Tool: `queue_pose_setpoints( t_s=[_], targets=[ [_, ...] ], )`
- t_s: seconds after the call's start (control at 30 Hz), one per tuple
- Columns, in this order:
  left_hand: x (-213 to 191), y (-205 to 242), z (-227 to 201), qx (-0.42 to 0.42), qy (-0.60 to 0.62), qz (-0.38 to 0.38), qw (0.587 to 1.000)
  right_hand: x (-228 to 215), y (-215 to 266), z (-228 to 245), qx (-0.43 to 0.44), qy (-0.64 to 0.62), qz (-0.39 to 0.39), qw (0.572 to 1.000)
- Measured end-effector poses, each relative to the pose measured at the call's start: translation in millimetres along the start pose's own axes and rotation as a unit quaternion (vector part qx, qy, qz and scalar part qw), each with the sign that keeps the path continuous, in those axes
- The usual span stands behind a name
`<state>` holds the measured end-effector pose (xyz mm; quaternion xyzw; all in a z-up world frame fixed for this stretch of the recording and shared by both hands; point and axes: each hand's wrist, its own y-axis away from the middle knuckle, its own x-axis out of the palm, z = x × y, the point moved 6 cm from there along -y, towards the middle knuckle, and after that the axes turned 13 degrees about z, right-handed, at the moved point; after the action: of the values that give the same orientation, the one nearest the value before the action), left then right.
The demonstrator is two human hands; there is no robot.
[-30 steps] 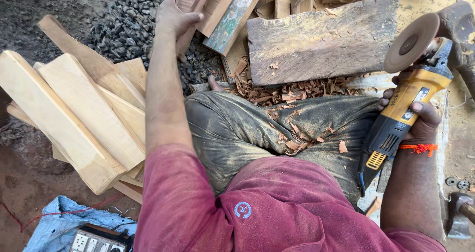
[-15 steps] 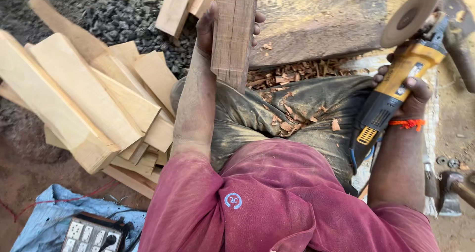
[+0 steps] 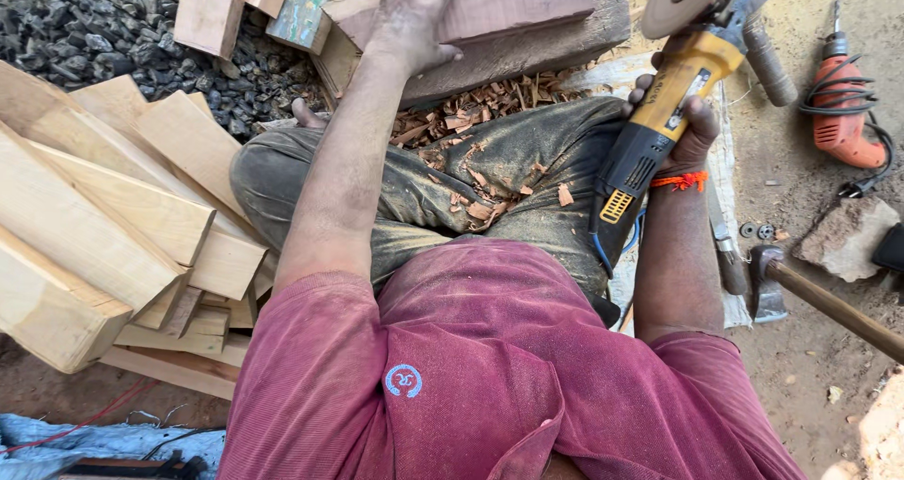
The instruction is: The person sits cross-legged on the ground and uses an angle grinder with a sanding disc to smooth the surfaces and edges of rectangular wooden planks. They hold each plank with one hand while operating the tool with the other, rotating the planks to work on different sides before setting them aside.
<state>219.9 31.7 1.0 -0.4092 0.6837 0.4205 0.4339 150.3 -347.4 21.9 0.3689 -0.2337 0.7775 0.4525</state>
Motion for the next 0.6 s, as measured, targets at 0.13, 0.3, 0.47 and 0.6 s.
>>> queue_pose_setpoints(
  t_s=[0.13, 0.3, 0.47, 0.6],
  targets=[
    [11.7, 11.0, 16.8, -0.02, 0.004, 0.053, 0.998, -0.1, -1.0, -3.8, 0.024, 0.001, -0.005, 1.0],
    [-18.8, 53.0, -8.6, 0.026, -0.065, -0.089, 0.994, 15.9, -14.4, 1.4, 0.059, 0.107, -0.056, 0.991],
    [35.3, 86.8, -112.8, 0.083, 0.331, 0.243, 0.908, 49.8, -31.3, 0.3, 0.128, 0.321, -0.048, 0.937],
    [39.3, 72.6, -163.0, 0.144, 0.579, 0.204, 0.776, 72.1, -60.2, -22.2, 0.181, 0.459, 0.016, 0.869]
  ],
)
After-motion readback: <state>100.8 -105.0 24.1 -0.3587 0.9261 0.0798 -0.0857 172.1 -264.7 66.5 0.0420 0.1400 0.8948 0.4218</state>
